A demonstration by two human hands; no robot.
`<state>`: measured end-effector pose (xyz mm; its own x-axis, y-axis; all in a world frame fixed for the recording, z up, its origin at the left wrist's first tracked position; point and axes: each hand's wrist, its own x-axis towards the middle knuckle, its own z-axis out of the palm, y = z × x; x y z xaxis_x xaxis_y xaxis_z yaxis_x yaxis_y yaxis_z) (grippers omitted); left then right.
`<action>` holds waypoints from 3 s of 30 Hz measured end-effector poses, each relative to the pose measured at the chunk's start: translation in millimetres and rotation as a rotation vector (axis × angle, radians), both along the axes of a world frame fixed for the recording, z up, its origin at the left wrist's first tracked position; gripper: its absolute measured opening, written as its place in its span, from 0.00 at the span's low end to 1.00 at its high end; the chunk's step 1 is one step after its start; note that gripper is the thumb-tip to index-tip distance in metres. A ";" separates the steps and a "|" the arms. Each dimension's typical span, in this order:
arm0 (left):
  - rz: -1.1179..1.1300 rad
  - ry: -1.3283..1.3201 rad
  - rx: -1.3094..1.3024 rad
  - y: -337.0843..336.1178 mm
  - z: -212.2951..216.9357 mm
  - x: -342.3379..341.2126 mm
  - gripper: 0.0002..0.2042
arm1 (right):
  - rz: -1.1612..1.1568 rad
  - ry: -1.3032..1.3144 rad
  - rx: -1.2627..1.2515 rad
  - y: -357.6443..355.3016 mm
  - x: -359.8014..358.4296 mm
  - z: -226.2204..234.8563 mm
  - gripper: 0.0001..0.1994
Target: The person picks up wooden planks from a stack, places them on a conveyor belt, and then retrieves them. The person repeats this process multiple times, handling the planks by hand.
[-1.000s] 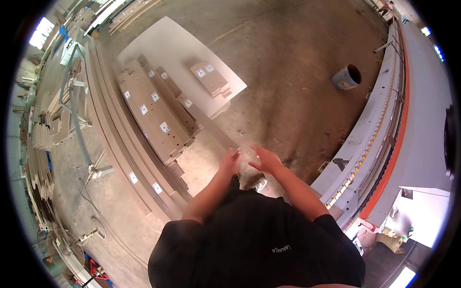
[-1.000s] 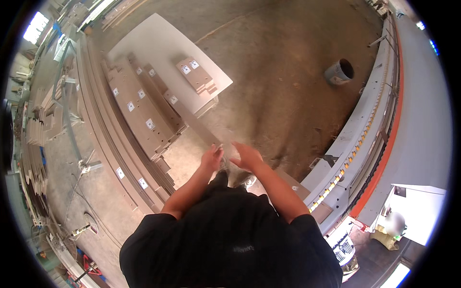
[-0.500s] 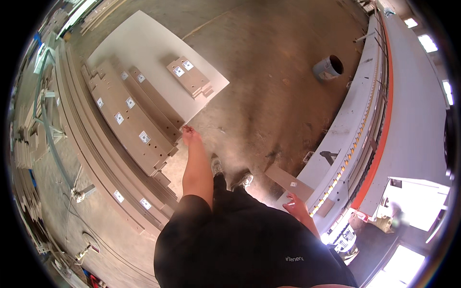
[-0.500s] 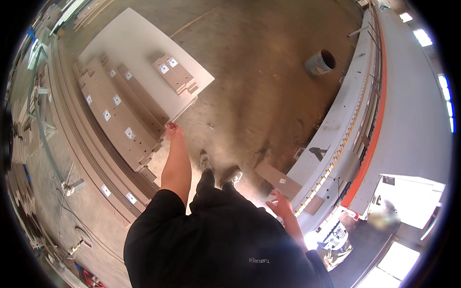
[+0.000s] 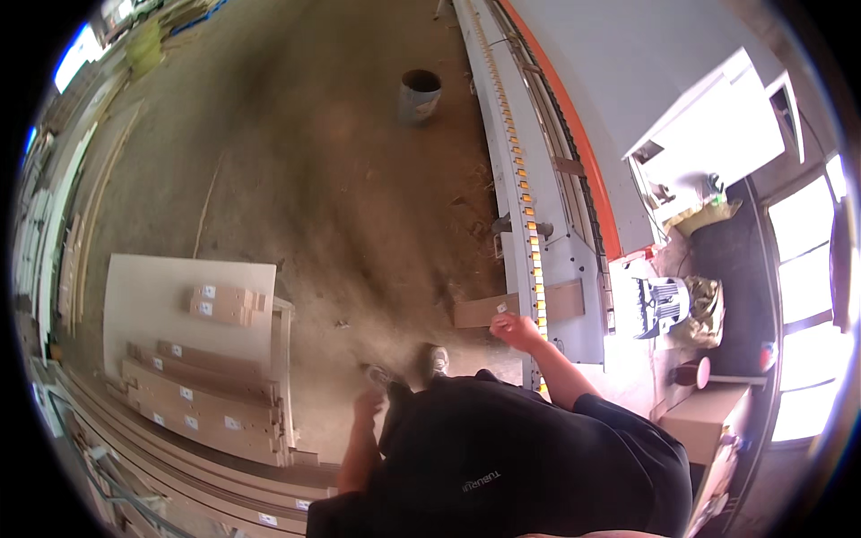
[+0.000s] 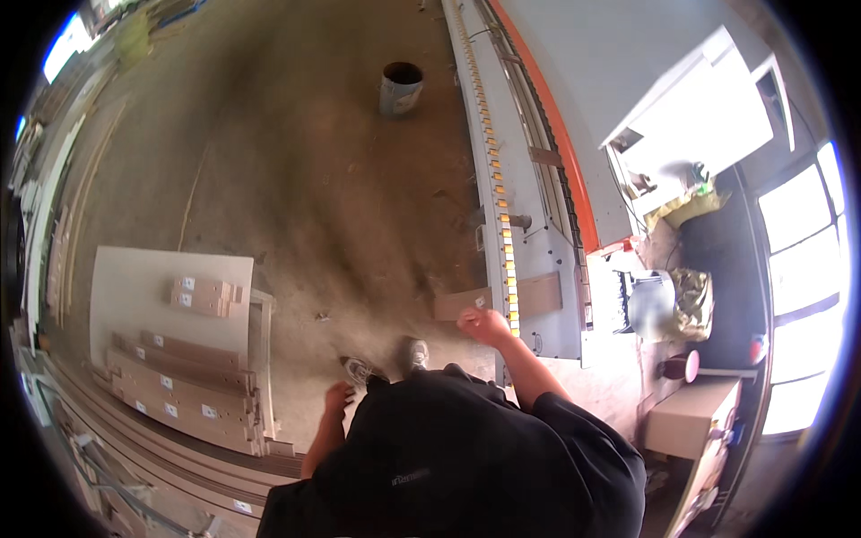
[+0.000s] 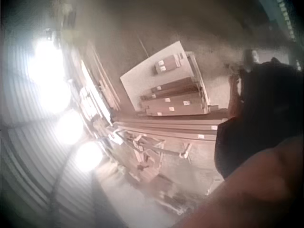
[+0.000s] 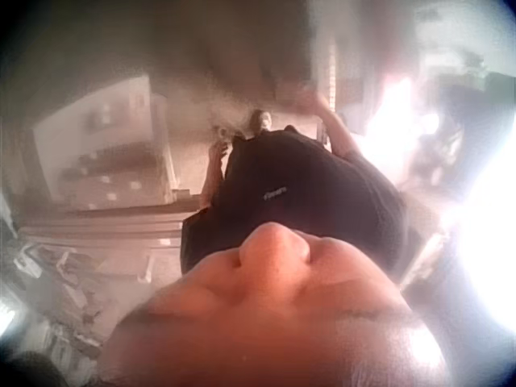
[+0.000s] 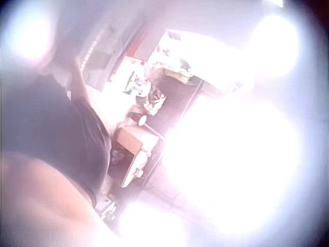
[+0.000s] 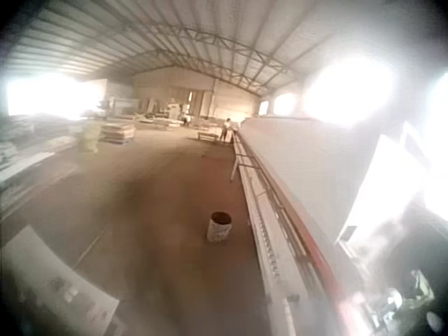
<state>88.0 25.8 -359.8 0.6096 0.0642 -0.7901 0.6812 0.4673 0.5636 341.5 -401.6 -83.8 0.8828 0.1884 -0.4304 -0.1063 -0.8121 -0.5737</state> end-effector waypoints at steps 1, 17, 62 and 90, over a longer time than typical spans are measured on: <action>-0.219 -0.011 0.008 -7.3 -7.8 -17.9 0.23 | -0.035 -0.046 0.020 -11.1 7.9 -4.0 0.17; 0.079 0.064 0.278 -17.8 94.6 -11.3 0.12 | -1.025 -0.045 0.990 -179.0 176.7 -41.0 0.15; -0.274 -0.470 0.605 -191.9 221.7 194.6 0.23 | 0.053 -0.208 0.390 -62.7 31.3 40.8 0.19; -0.213 0.321 1.039 -112.4 188.1 -29.6 0.35 | -1.454 -0.067 1.493 -297.2 329.7 -149.6 0.17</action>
